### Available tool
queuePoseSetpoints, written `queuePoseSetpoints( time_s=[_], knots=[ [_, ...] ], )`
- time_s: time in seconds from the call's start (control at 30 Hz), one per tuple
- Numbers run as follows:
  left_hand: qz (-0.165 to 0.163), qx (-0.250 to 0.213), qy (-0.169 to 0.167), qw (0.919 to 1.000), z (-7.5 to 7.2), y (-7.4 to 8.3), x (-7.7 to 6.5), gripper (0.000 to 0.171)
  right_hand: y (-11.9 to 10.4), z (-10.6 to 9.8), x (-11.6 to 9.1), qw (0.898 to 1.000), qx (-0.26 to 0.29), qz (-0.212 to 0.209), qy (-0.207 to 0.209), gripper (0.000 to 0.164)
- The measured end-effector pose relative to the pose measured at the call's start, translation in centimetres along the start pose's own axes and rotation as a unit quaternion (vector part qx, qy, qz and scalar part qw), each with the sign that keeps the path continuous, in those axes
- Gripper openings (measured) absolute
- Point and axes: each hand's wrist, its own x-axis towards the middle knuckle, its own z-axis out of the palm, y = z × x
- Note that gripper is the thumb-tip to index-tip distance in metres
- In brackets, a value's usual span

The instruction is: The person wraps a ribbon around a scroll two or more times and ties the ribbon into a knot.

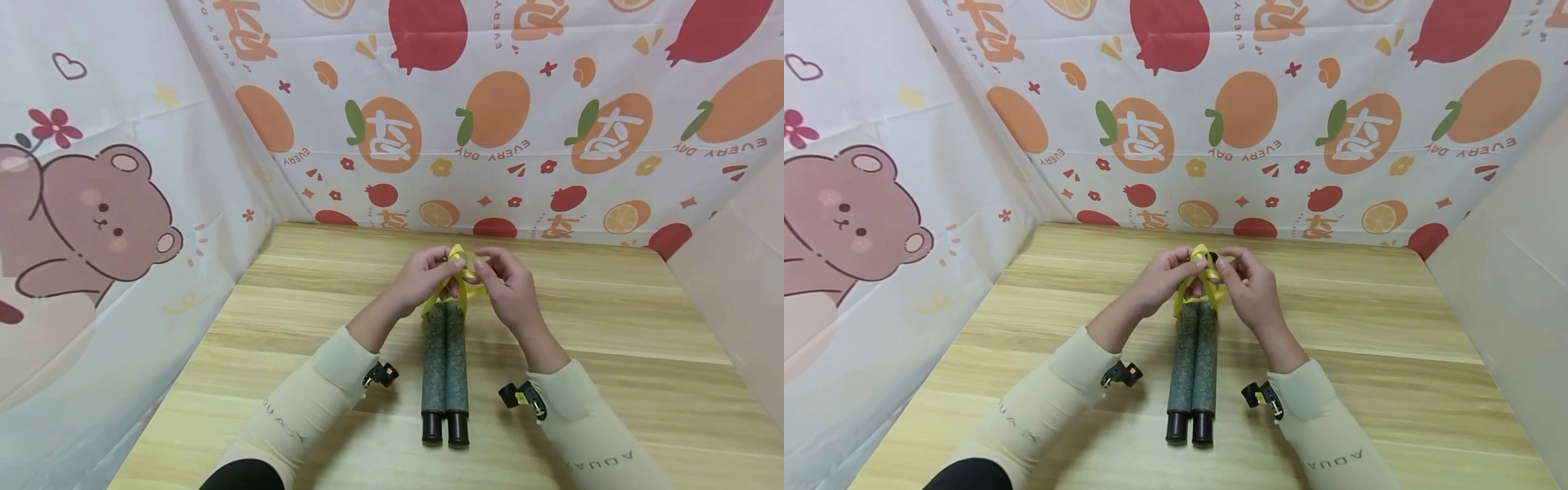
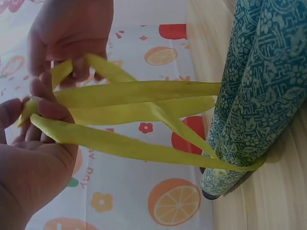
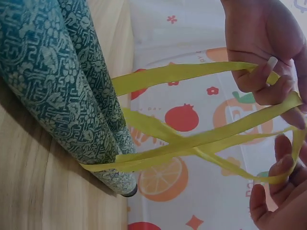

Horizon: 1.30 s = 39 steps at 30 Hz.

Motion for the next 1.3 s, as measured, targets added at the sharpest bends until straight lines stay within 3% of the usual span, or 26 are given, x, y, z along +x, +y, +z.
queuePoseSetpoints(
  time_s=[0.1,0.2,0.33,0.43,0.57,0.7,0.77,0.9,1.0,1.1,1.23,1.3],
  knots=[
    [-0.001,0.004,0.036,0.9993,-0.2,0.1,0.0,0.026,1.3,0.1,-0.1,1.000,-0.003,0.025,-0.004,0.018],
    [0.003,-0.003,0.066,0.9978,-0.4,0.0,0.0,0.029,2.9,0.4,-0.2,0.999,-0.009,0.039,-0.037,0.016],
    [0.014,-0.022,0.079,0.9965,-0.4,-0.1,0.1,0.030,4.3,1.1,-0.4,0.994,-0.036,0.055,-0.085,0.020],
    [0.023,-0.024,0.068,0.9971,-0.2,-0.1,0.0,0.028,4.8,1.8,-0.4,0.991,-0.061,0.075,-0.089,0.020],
    [0.028,-0.015,0.035,0.9989,0.1,-0.1,-0.2,0.027,4.8,2.5,-0.4,0.989,-0.110,0.082,-0.058,0.018],
    [0.037,-0.013,0.008,0.9992,0.4,-0.1,-0.4,0.024,4.9,2.9,-0.3,0.983,-0.170,0.058,-0.034,0.013],
    [0.042,-0.017,0.001,0.9990,0.4,-0.2,-0.4,0.022,5.1,3.0,-0.3,0.980,-0.193,0.043,-0.034,0.020],
    [0.047,-0.022,-0.008,0.9986,0.4,-0.3,-0.4,0.019,5.4,3.1,-0.1,0.975,-0.216,0.024,-0.041,0.013],
    [0.049,-0.021,0.001,0.9986,0.2,-0.2,-0.5,0.018,5.7,3.0,0.1,0.979,-0.196,0.038,-0.041,0.012],
    [0.046,-0.020,0.024,0.9984,-0.1,-0.2,-0.6,0.016,5.9,2.5,0.2,0.986,-0.139,0.086,-0.042,0.016],
    [0.038,-0.023,0.060,0.9972,-0.8,-0.6,-0.7,0.015,6.2,1.9,0.2,0.986,-0.056,0.149,-0.048,0.034],
    [0.031,-0.024,0.077,0.9962,-1.1,-0.8,-0.7,0.015,6.3,1.6,0.3,0.985,-0.029,0.160,-0.054,0.042]
  ],
)
